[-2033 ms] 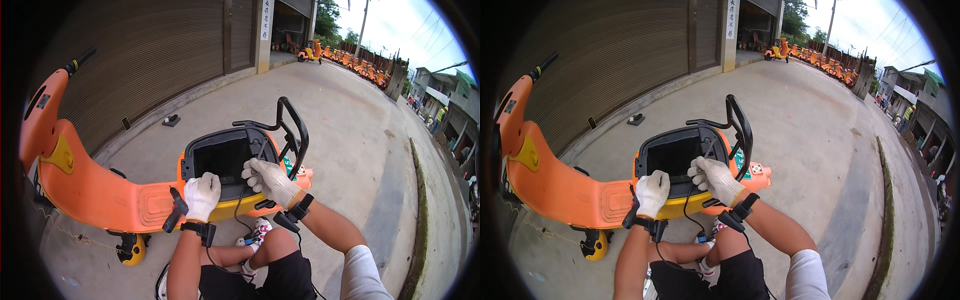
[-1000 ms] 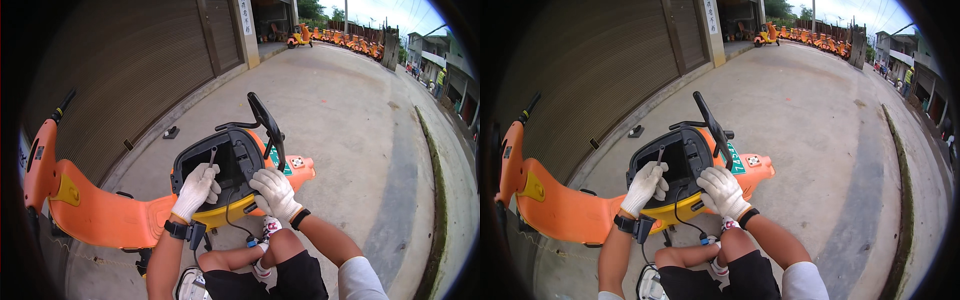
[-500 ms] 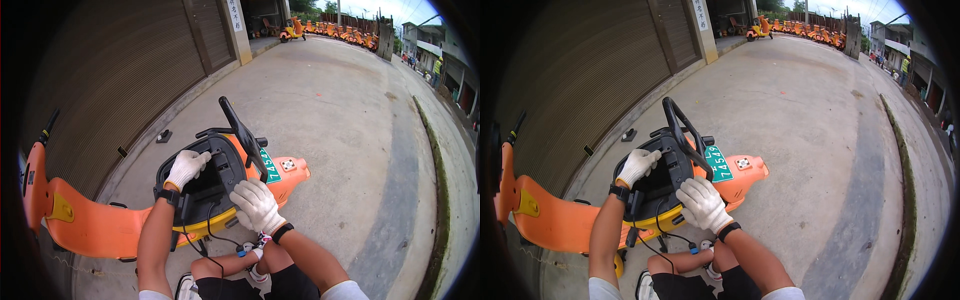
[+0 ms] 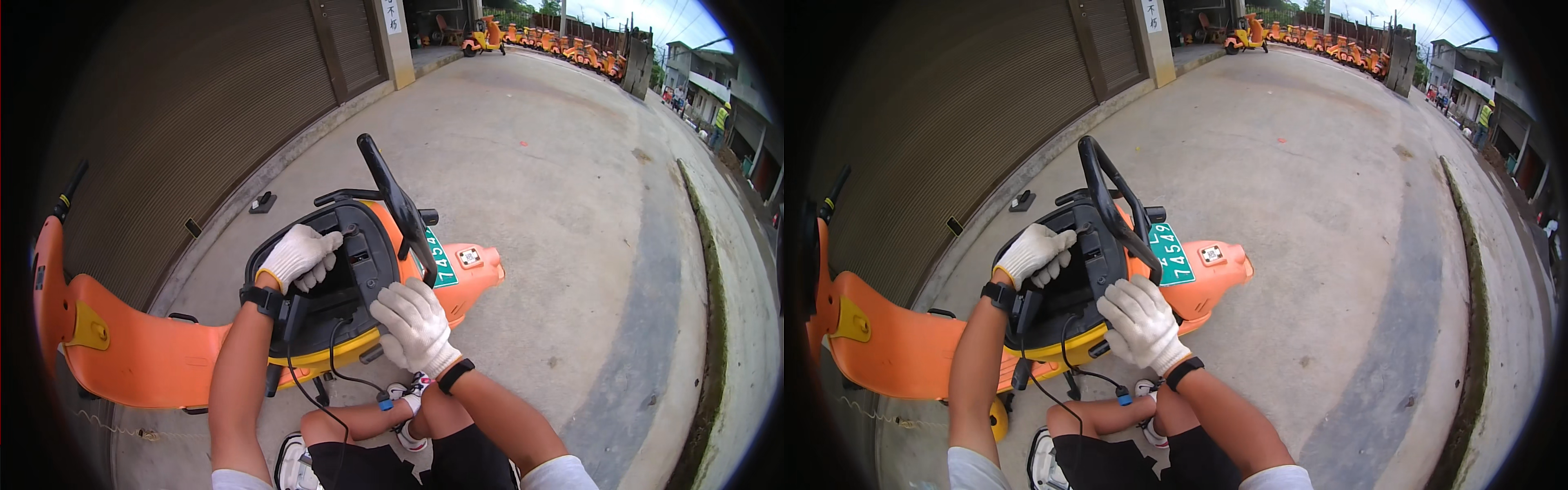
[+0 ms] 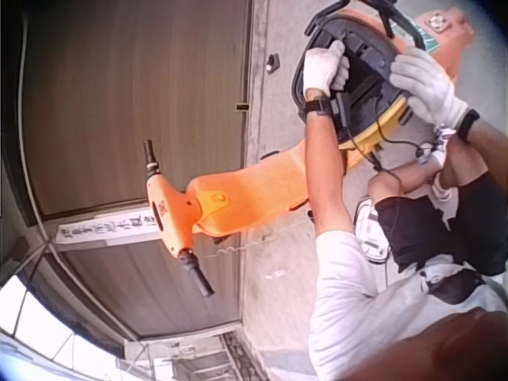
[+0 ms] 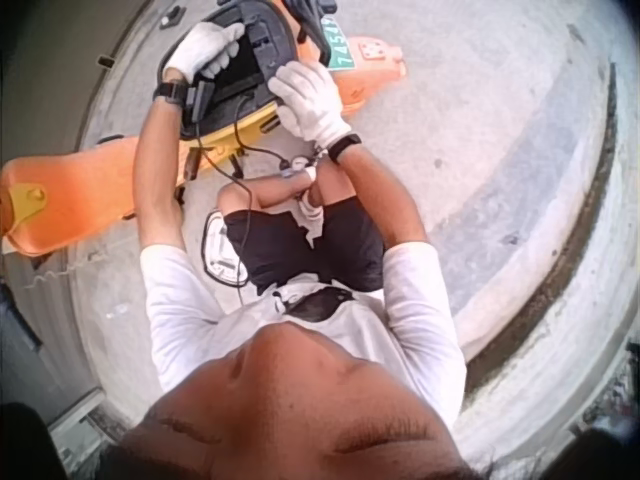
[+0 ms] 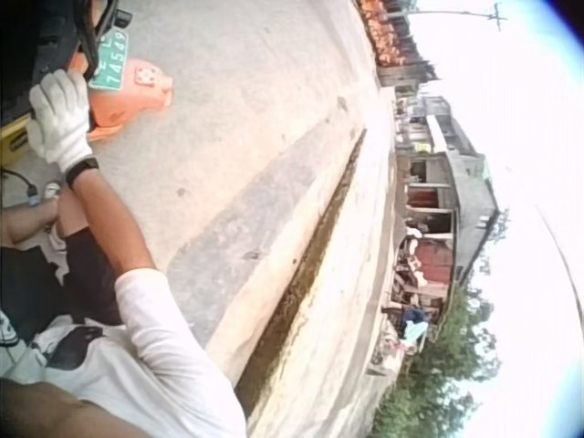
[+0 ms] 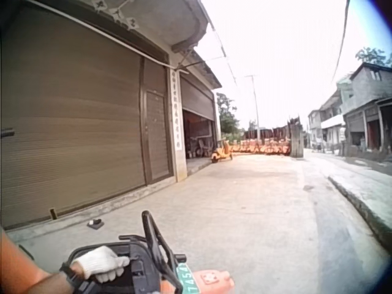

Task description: Repairing or adjusting internal components and wiring of an electric scooter.

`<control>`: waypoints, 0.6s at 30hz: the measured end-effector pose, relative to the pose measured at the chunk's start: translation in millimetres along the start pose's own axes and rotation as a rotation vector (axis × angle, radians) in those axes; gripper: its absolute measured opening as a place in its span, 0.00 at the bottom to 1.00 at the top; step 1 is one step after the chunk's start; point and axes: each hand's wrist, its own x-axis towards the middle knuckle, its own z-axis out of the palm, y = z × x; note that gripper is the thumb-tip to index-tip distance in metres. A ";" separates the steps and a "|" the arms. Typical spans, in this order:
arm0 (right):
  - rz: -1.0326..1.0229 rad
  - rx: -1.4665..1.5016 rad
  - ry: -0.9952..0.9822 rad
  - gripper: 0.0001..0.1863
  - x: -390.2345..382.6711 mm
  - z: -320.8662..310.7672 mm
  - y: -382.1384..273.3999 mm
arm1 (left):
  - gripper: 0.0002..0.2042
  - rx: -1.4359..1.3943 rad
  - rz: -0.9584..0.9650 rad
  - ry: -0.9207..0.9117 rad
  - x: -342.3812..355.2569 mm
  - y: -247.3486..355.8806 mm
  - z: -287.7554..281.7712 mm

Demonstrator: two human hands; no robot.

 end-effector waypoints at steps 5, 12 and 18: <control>-0.004 0.002 0.003 0.27 0.6 3.6 -3.6 | 0.22 -0.450 -0.054 -0.243 11.6 -21.3 17.6; 0.001 -0.015 0.006 0.27 0.3 2.0 -5.9 | 0.16 -1.026 0.065 -0.298 28.6 0.3 76.6; 0.013 -0.015 0.003 0.27 -1.6 -0.9 -3.8 | 0.09 -0.994 0.251 -0.086 8.7 0.6 55.1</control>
